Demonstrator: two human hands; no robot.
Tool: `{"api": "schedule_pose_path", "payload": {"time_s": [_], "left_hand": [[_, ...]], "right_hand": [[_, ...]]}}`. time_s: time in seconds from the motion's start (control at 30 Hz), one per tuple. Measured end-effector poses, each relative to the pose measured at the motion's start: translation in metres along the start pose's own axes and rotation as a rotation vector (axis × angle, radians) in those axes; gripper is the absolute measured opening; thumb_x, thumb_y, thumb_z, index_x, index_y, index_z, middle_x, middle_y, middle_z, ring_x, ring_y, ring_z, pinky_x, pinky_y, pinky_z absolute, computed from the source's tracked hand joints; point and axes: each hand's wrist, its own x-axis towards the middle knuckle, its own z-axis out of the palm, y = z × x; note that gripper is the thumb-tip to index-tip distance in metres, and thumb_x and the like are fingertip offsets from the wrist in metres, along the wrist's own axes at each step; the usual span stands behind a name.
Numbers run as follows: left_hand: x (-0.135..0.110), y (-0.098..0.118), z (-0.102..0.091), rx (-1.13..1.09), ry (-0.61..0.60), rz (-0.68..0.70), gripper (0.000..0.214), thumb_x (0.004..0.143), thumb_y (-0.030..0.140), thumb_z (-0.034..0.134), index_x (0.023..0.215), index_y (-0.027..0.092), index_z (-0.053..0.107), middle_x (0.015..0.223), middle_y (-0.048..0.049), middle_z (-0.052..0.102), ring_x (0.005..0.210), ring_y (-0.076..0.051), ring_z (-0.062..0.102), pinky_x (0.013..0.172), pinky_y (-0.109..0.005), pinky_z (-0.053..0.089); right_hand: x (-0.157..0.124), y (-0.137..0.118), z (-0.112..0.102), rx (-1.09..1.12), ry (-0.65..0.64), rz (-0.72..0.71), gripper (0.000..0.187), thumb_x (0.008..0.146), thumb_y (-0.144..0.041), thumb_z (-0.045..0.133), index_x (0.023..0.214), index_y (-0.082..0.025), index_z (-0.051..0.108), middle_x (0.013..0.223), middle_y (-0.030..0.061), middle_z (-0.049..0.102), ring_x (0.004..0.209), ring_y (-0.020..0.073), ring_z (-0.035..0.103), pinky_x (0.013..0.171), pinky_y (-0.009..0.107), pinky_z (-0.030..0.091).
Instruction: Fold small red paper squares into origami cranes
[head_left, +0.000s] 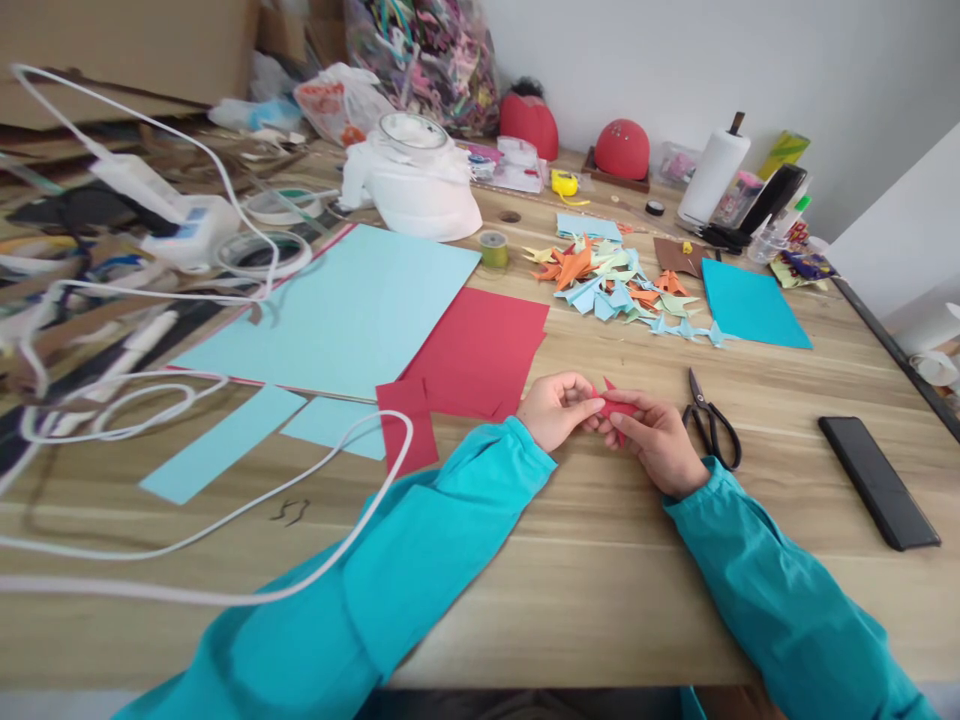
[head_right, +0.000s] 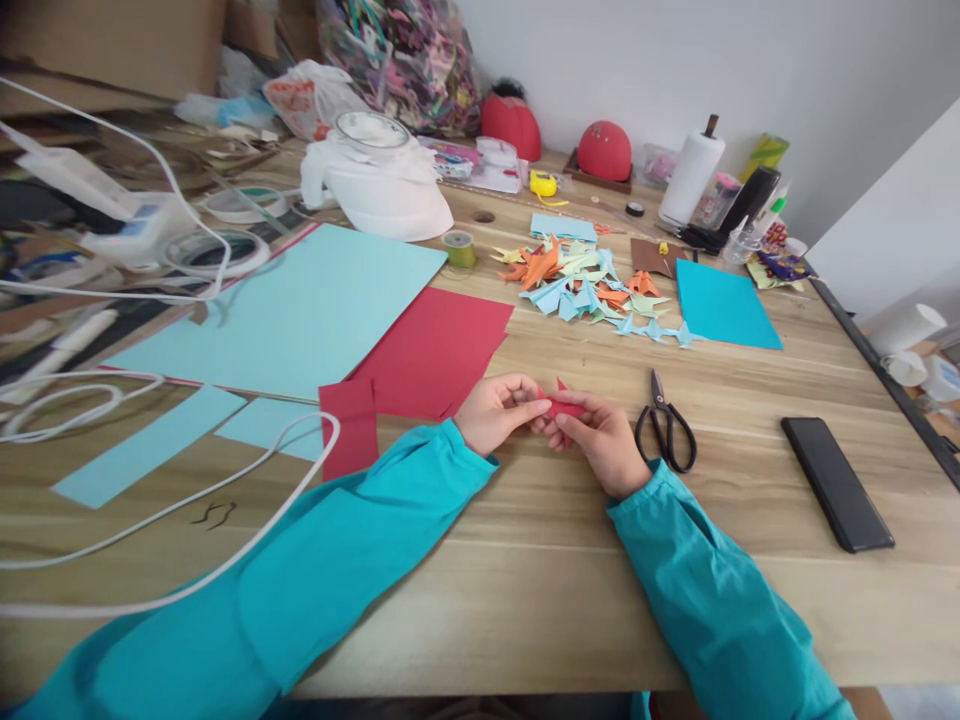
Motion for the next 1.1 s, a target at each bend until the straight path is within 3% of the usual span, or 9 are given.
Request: {"api": "schedule_pose_path", "payload": {"time_s": [0.43,0.73,1.1], "left_hand": [[0.0019,-0.0032,-0.0014,-0.089,-0.044,-0.033,0.021,0.069,0.03,0.065,0.069,0.012,0.054,0.051,-0.0003,0.061,0.045,-0.01,0.057,0.048,-0.021,0.045],[0.0027,-0.007,0.0004,0.036,-0.03,0.062,0.018,0.064,0.018,0.068,0.065,0.012,0.051,0.047,0.0021,0.057,0.043,-0.008,0.053,0.047,-0.019,0.042],[0.0022,-0.0063,0.002,0.033,-0.002,0.061,0.018,0.063,0.017,0.068,0.065,0.012,0.051,0.046,0.0027,0.056,0.042,-0.007,0.053,0.044,-0.019,0.042]], "right_hand": [[0.0005,0.0028,-0.0026,0.025,0.012,0.004,0.031,0.07,-0.022,0.069,0.099,-0.016,0.063,0.067,0.0032,0.069,0.053,0.0115,0.059,0.052,0.025,0.042],[-0.0001,0.0011,-0.0008,0.032,-0.024,0.004,0.027,0.072,-0.022,0.067,0.098,-0.016,0.064,0.069,0.003,0.069,0.057,0.0112,0.06,0.054,0.025,0.044],[-0.0004,-0.0042,0.0024,0.062,-0.021,0.03,0.025,0.073,-0.023,0.066,0.097,-0.015,0.065,0.069,0.0039,0.069,0.055,0.0109,0.06,0.052,0.024,0.045]]}}
